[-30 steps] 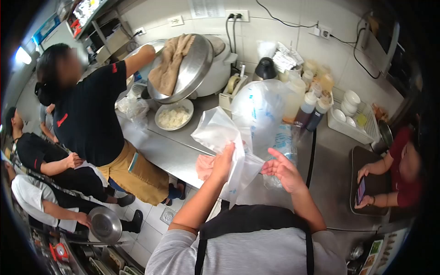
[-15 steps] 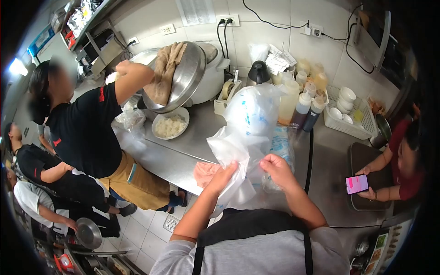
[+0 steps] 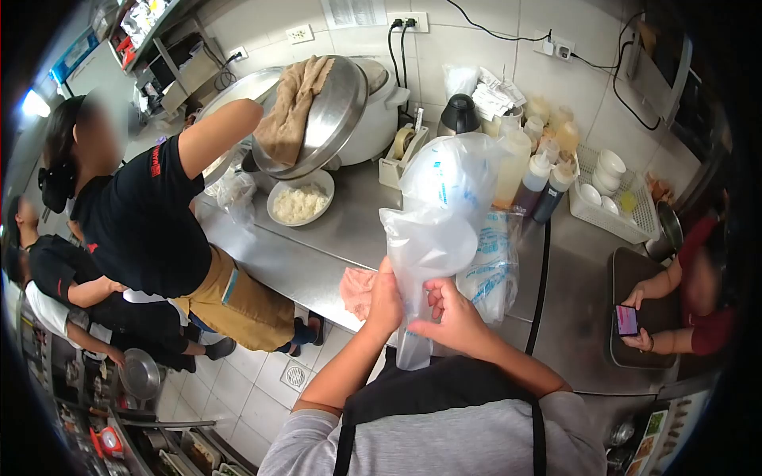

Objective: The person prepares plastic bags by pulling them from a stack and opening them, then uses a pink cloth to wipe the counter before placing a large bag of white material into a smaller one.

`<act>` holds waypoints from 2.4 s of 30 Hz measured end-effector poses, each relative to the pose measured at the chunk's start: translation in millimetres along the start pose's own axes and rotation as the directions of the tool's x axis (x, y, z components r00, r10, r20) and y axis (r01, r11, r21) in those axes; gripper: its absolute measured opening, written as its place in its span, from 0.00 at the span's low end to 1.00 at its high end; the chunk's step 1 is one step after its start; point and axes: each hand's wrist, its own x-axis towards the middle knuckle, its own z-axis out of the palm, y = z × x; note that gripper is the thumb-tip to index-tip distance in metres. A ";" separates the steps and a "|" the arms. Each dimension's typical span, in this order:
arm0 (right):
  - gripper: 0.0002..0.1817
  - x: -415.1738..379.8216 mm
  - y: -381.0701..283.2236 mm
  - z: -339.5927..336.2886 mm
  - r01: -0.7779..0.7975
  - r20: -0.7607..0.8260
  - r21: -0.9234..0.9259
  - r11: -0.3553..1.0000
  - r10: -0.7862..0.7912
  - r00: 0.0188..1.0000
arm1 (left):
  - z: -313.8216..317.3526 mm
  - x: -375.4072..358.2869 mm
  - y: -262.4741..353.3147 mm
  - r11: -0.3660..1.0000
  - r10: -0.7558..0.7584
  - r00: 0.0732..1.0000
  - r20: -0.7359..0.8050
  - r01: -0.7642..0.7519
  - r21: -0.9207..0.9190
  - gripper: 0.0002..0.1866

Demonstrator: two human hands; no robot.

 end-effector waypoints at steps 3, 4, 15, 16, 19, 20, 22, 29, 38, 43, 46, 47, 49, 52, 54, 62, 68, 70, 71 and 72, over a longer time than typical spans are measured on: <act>0.17 4.0 12.4 1.0 -0.133 0.133 0.191 0.973 0.109 0.985 | 1.4 0.3 9.0 0.976 -0.128 0.992 -0.005 0.125 -0.176 0.35; 0.14 4.8 17.3 0.0 -0.185 0.191 0.263 0.947 0.137 0.972 | 1.2 -0.2 6.8 0.973 -0.134 0.990 -0.035 0.125 -0.193 0.34; 0.08 12.8 49.8 -26.1 -0.307 0.102 0.605 0.734 0.310 0.945 | -32.7 1.4 -36.9 0.971 -0.148 0.927 -0.345 0.202 0.127 0.27; 0.07 13.0 45.2 -25.5 -0.298 0.091 0.621 0.725 0.311 0.946 | -32.5 1.6 -37.0 0.976 -0.152 0.930 -0.335 0.194 0.097 0.27; 0.08 11.6 32.1 -19.4 -0.270 0.073 0.610 0.745 0.287 0.955 | -29.7 1.4 -34.6 0.981 -0.183 0.946 -0.267 0.158 -0.112 0.27; 0.08 11.1 30.9 -17.5 -0.258 0.071 0.596 0.760 0.270 0.960 | -29.1 4.4 -32.9 0.991 -0.131 0.948 -0.291 0.127 -0.034 0.23; 0.08 9.6 42.5 -18.1 -0.280 0.069 0.550 0.787 0.291 0.954 | -26.6 6.9 -26.0 0.996 -0.071 0.929 -0.362 0.088 0.031 0.18; 0.08 8.2 44.2 -20.6 -0.144 -0.051 0.262 0.954 0.163 0.985 | 3.6 -15.6 20.0 0.827 0.231 0.953 0.194 -0.297 0.476 0.11; 0.08 -6.6 81.1 -15.6 -0.152 0.104 0.483 0.862 0.116 0.988 | 7.8 -16.8 -14.5 0.907 -0.419 0.870 0.259 0.386 0.168 0.08; 0.05 6.8 65.9 -31.5 -0.028 -0.038 0.457 0.889 0.051 0.998 | -2.2 -6.1 -2.8 0.856 -0.463 0.809 0.362 0.514 -0.056 0.08; 0.06 1.7 56.2 -25.2 -0.084 0.068 0.375 0.923 0.063 0.996 | 9.3 -11.9 -10.8 0.851 -0.419 0.817 0.396 0.506 -0.142 0.07; 0.07 1.9 60.9 -22.4 -0.073 0.027 0.338 0.939 0.068 0.997 | 10.1 -12.5 -9.6 0.854 -0.390 0.824 0.410 0.491 -0.174 0.06; 0.09 4.2 85.0 -20.5 -0.055 -0.065 0.258 0.965 0.074 0.995 | 8.3 -12.9 0.6 0.777 -0.264 0.842 0.471 0.475 -0.413 0.06; 0.14 6.3 140.4 -34.4 -0.160 -0.079 0.012 0.987 0.160 0.984 | -6.3 -14.1 31.9 0.536 -0.099 0.864 0.494 0.464 -0.705 0.07; 0.18 2.6 107.4 -45.7 -0.139 0.036 -0.239 0.961 0.152 0.988 | -14.6 -8.5 35.9 0.653 -0.127 0.911 0.392 0.375 -0.658 0.07; 0.37 1.0 -22.9 -60.2 0.387 0.139 -0.091 0.917 -0.373 0.917 | 7.3 -9.9 26.8 0.774 -0.314 0.935 0.167 0.354 -0.525 0.06; 0.40 -6.7 -23.6 -49.8 0.594 -0.285 -0.445 0.671 -0.734 0.616 | 2.5 -7.4 29.0 0.805 -0.250 0.966 0.070 0.248 -0.539 0.07; 0.37 -9.0 -21.0 -46.9 0.640 -0.193 -0.381 0.667 -0.734 0.651 | 5.6 -8.0 32.7 0.787 -0.278 0.960 0.046 0.255 -0.562 0.07; 0.35 -10.2 -20.4 -42.2 0.657 -0.083 -0.311 0.687 -0.708 0.701 | 7.5 -9.5 33.1 0.778 -0.271 0.962 0.042 0.245 -0.579 0.07; 0.32 -11.3 -19.7 -36.9 0.663 0.031 -0.243 0.708 -0.678 0.735 | 9.7 -10.5 33.3 0.768 -0.264 0.964 0.041 0.236 -0.595 0.06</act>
